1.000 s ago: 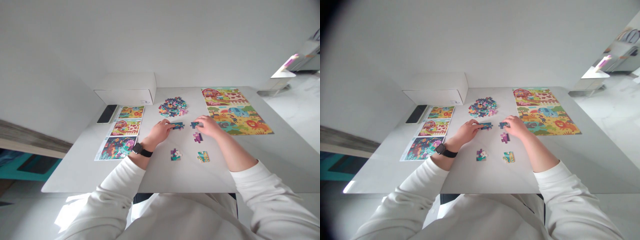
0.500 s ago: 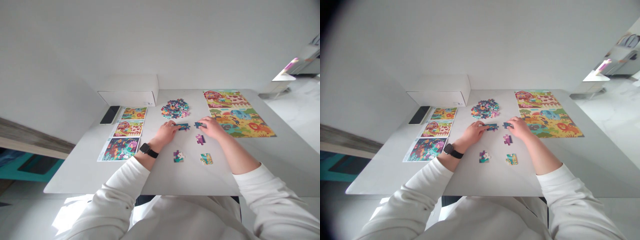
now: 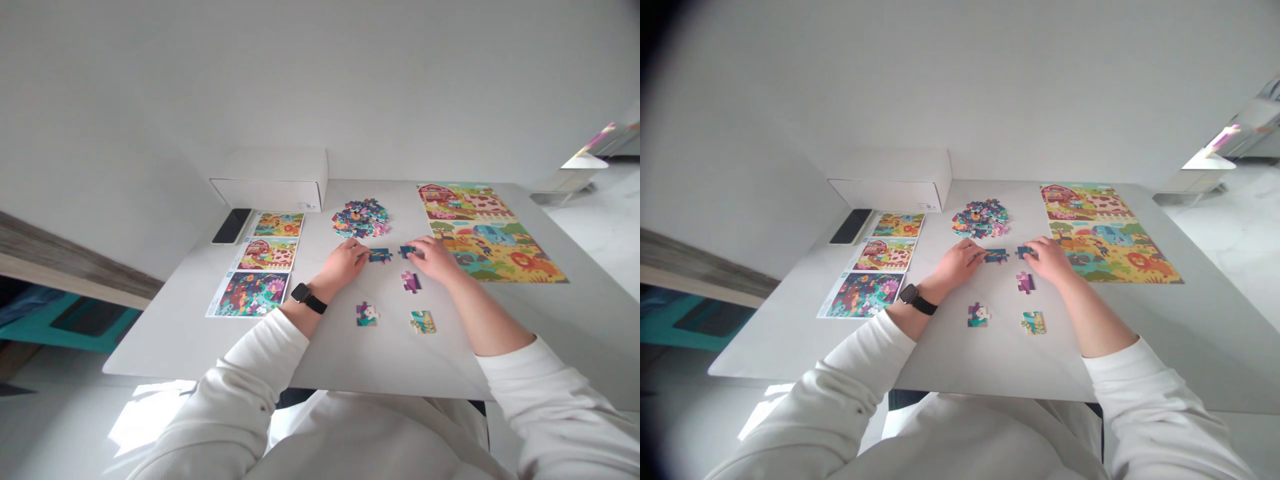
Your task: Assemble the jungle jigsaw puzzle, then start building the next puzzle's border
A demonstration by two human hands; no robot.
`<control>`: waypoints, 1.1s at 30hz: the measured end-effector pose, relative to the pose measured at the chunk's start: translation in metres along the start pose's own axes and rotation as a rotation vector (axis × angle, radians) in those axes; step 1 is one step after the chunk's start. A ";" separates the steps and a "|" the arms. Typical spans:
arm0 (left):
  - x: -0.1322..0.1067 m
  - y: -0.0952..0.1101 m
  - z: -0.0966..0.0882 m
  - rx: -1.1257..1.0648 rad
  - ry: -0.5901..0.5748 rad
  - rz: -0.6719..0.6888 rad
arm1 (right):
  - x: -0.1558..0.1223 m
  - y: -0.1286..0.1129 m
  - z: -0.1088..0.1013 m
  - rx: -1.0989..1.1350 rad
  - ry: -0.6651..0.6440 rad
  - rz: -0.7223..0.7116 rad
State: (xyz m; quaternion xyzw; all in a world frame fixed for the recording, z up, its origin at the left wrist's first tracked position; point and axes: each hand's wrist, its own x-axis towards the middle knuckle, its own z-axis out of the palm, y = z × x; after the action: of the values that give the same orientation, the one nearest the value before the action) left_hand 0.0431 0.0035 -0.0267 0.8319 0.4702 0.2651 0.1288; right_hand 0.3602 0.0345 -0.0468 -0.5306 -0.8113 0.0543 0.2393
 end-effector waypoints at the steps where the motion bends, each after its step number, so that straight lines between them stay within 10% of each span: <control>1: 0.001 0.000 -0.001 -0.025 0.023 -0.014 | 0.000 -0.001 0.000 -0.001 0.005 0.002; 17: 0.004 -0.004 -0.008 -0.116 0.059 -0.298 | 0.012 -0.008 -0.003 0.064 0.096 0.013; 33: 0.009 -0.005 -0.009 -0.204 0.056 -0.351 | 0.162 -0.077 0.047 -0.039 -0.149 -0.145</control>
State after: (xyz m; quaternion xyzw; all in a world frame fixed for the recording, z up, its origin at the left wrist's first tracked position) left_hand 0.0387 0.0131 -0.0188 0.7123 0.5819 0.3078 0.2435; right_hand 0.2226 0.1533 -0.0086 -0.4694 -0.8642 0.0603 0.1711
